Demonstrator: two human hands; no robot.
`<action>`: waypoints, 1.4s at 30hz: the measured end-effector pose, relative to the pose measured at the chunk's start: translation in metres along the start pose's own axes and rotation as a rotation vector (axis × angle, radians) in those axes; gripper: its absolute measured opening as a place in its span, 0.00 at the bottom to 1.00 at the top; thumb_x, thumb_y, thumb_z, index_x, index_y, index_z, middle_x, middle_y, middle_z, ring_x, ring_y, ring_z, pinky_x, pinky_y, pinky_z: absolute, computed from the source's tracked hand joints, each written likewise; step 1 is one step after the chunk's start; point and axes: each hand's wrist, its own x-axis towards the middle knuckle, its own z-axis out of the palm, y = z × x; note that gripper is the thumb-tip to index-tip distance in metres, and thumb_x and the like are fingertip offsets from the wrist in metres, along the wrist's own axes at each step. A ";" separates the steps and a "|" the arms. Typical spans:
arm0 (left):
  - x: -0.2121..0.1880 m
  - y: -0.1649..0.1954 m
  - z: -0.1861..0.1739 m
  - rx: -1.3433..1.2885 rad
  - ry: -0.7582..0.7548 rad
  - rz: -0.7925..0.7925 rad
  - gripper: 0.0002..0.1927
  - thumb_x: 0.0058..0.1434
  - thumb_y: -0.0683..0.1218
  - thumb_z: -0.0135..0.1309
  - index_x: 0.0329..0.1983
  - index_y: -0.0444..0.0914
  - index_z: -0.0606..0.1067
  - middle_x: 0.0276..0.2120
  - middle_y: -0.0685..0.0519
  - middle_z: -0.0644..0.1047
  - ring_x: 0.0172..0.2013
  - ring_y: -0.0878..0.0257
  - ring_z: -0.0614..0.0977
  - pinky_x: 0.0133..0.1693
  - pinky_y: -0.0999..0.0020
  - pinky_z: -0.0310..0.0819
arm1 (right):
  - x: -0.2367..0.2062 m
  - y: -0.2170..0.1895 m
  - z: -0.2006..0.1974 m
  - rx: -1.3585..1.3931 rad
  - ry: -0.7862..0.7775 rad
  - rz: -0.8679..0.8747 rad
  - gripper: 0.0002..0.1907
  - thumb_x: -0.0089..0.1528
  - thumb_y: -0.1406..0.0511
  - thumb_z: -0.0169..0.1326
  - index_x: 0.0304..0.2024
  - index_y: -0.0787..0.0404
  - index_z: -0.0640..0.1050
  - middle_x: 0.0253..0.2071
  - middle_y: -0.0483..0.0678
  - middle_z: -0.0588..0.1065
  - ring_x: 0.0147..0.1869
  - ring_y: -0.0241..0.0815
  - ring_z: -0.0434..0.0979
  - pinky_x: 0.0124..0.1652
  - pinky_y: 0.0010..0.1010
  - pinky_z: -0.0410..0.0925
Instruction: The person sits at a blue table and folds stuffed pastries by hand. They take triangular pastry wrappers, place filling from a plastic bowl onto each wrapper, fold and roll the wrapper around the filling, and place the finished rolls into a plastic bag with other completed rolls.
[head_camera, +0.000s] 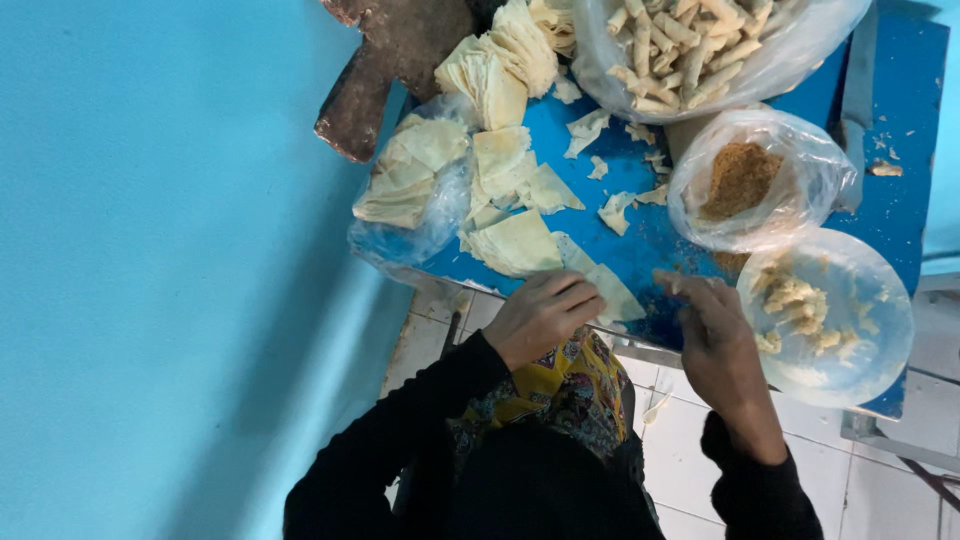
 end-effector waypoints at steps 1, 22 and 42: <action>-0.001 -0.002 0.000 -0.018 0.010 0.004 0.12 0.64 0.42 0.59 0.52 0.39 0.78 0.50 0.55 0.76 0.57 0.57 0.76 0.58 0.57 0.75 | 0.002 0.003 0.001 0.020 -0.004 -0.044 0.26 0.62 0.82 0.46 0.58 0.59 0.78 0.53 0.55 0.74 0.62 0.55 0.72 0.58 0.40 0.67; 0.000 -0.002 -0.005 -0.105 -0.036 0.001 0.14 0.64 0.42 0.58 0.53 0.40 0.79 0.54 0.55 0.79 0.61 0.59 0.76 0.63 0.58 0.71 | 0.026 -0.007 0.025 -0.869 -0.215 -0.359 0.41 0.58 0.69 0.57 0.73 0.42 0.66 0.46 0.48 0.69 0.52 0.49 0.68 0.51 0.41 0.62; 0.004 -0.008 -0.005 -0.169 -0.014 -0.058 0.14 0.64 0.40 0.57 0.54 0.39 0.79 0.54 0.54 0.80 0.60 0.58 0.77 0.62 0.58 0.71 | 0.043 0.004 0.014 -0.900 -0.123 -0.371 0.29 0.63 0.69 0.53 0.68 0.47 0.75 0.43 0.48 0.70 0.52 0.47 0.69 0.56 0.41 0.62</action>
